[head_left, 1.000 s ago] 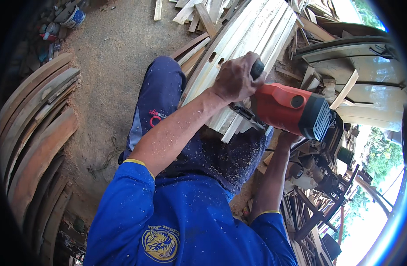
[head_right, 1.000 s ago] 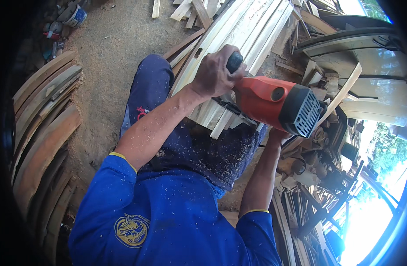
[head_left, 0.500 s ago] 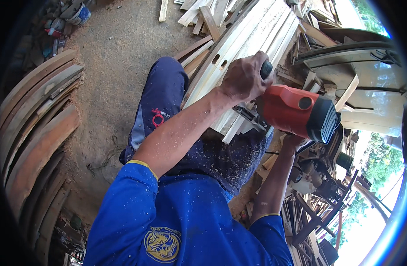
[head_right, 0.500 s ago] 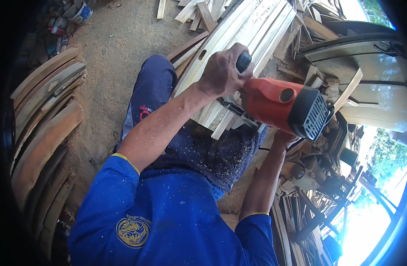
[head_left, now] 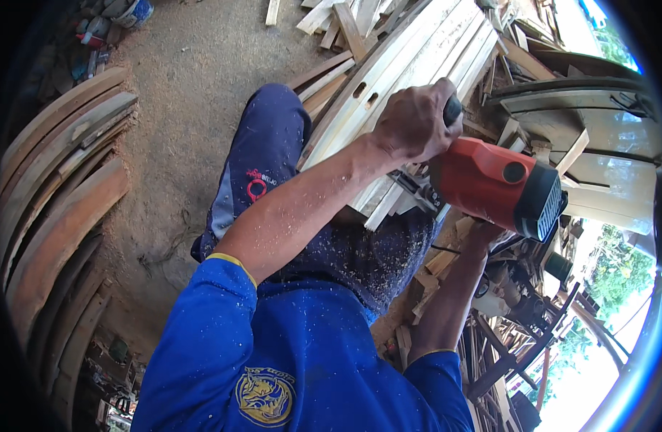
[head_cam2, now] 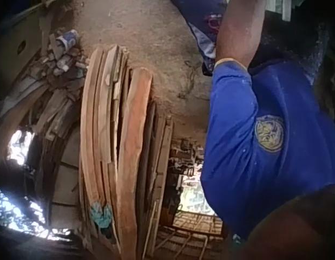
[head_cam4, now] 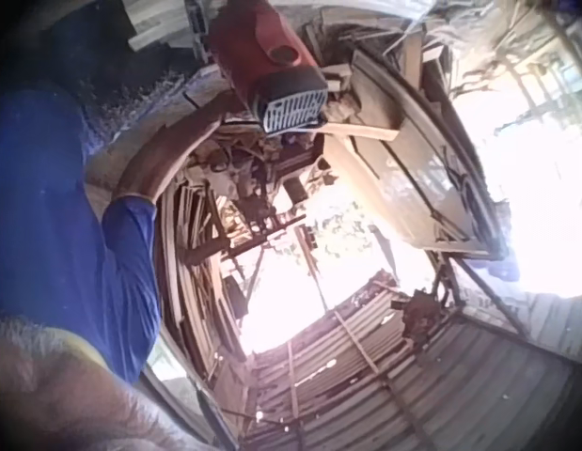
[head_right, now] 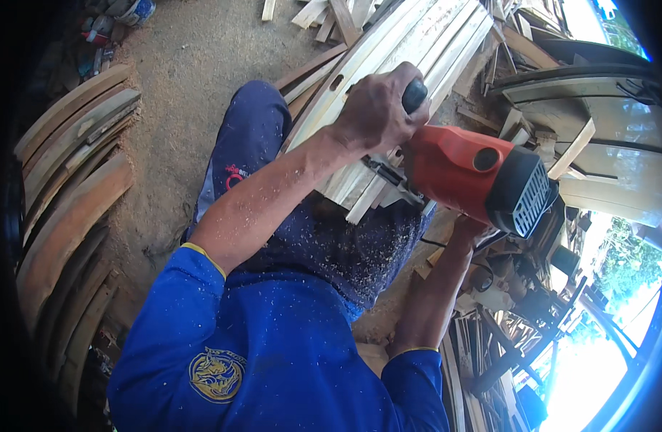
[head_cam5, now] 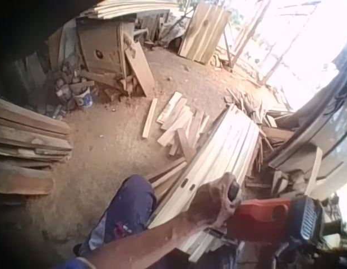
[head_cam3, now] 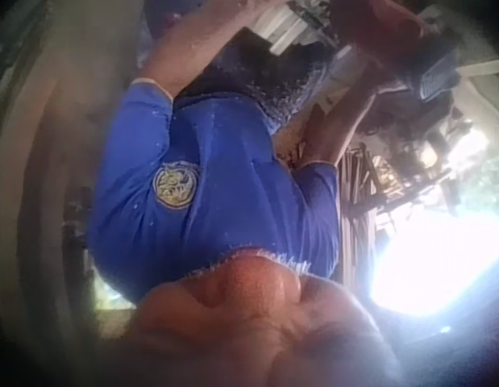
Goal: The person uses a handheld router to cut grooves or shape the edges of several long wooden planks. They move the router steadily along the length of each board, creating visible wood shavings and dust.
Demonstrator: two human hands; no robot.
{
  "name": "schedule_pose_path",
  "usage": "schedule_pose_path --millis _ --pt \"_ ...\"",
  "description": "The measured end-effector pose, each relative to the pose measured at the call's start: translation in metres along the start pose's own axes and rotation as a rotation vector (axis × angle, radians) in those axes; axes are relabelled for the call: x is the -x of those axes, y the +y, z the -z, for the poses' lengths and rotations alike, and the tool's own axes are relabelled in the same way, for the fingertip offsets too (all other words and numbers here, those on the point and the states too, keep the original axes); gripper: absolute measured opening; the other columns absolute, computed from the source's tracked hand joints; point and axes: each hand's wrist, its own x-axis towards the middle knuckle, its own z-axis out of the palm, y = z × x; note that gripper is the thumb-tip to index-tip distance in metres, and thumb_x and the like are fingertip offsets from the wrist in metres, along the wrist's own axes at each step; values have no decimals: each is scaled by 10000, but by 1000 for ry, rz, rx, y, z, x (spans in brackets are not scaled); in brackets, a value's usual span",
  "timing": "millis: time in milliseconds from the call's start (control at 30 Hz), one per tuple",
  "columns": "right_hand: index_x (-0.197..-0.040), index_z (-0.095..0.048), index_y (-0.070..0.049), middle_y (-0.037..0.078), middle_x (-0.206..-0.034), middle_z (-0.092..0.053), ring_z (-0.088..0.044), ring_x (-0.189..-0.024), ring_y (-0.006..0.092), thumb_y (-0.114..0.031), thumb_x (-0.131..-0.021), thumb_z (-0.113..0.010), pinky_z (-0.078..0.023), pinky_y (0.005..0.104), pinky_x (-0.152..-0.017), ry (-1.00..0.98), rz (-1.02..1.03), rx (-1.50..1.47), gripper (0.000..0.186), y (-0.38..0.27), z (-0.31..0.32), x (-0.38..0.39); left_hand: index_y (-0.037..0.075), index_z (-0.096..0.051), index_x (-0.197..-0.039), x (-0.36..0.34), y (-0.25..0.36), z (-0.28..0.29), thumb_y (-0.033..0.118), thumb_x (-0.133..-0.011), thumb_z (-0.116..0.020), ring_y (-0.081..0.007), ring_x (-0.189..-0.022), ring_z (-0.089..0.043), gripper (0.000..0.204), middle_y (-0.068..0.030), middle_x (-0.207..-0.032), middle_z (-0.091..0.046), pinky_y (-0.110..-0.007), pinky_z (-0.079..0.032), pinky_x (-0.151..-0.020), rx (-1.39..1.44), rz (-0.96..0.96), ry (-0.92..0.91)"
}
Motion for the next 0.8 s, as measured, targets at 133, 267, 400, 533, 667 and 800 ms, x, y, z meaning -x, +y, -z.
schedule_pose_path --millis 133,267,400,533,667,800 --pt "-1218 -536 -3 103 -1151 -601 -584 -1009 203 -289 -960 -562 -472 339 -890 -11 13 -14 385 7 -14 -2 50 -525 -941 3 -17 -2 200 -824 -671 -333 -592 -647 240 -148 -663 -600 -418 -521 -558 -3 -66 39" --pt "-1222 -532 -4 104 -1157 -598 -581 -1015 204 -290 -960 -562 -469 340 -895 21 12 -9 389 20 -20 12 51 -526 -975 7 -28 -6 200 -827 -686 -345 -619 -649 263 -157 -691 -606 -422 -524 -586 -14 -111 71" --pt "-1227 -528 -5 105 -1163 -595 -578 -1022 205 -292 -960 -562 -466 341 -899 35 16 9 393 23 -17 12 36 -542 -990 6 -25 -6 202 -830 -682 -355 -623 -654 270 -169 -699 -619 -434 -528 -590 6 -75 65" --pt "-1231 -524 -6 105 -1168 -591 -576 -1028 207 -293 -961 -562 -464 343 -904 11 11 4 397 9 -3 -3 28 -548 -921 -8 -3 2 210 -832 -668 -347 -624 -665 235 -166 -685 -628 -436 -532 -589 -17 3 27" --pt "-1236 -520 -6 106 -1174 -588 -573 -1034 208 -295 -961 -561 -461 344 -909 -12 13 7 401 4 -7 -3 40 -538 -919 -6 -5 1 217 -824 -676 -337 -611 -659 243 -154 -670 -621 -424 -524 -570 -18 -11 27" --pt "-1241 -516 -7 107 -1180 -585 -570 -1040 209 -296 -961 -561 -459 346 -914 -12 10 13 405 13 -13 10 36 -526 -970 4 -17 -3 194 -823 -678 -349 -604 -648 263 -153 -675 -612 -420 -521 -577 -3 -53 18"
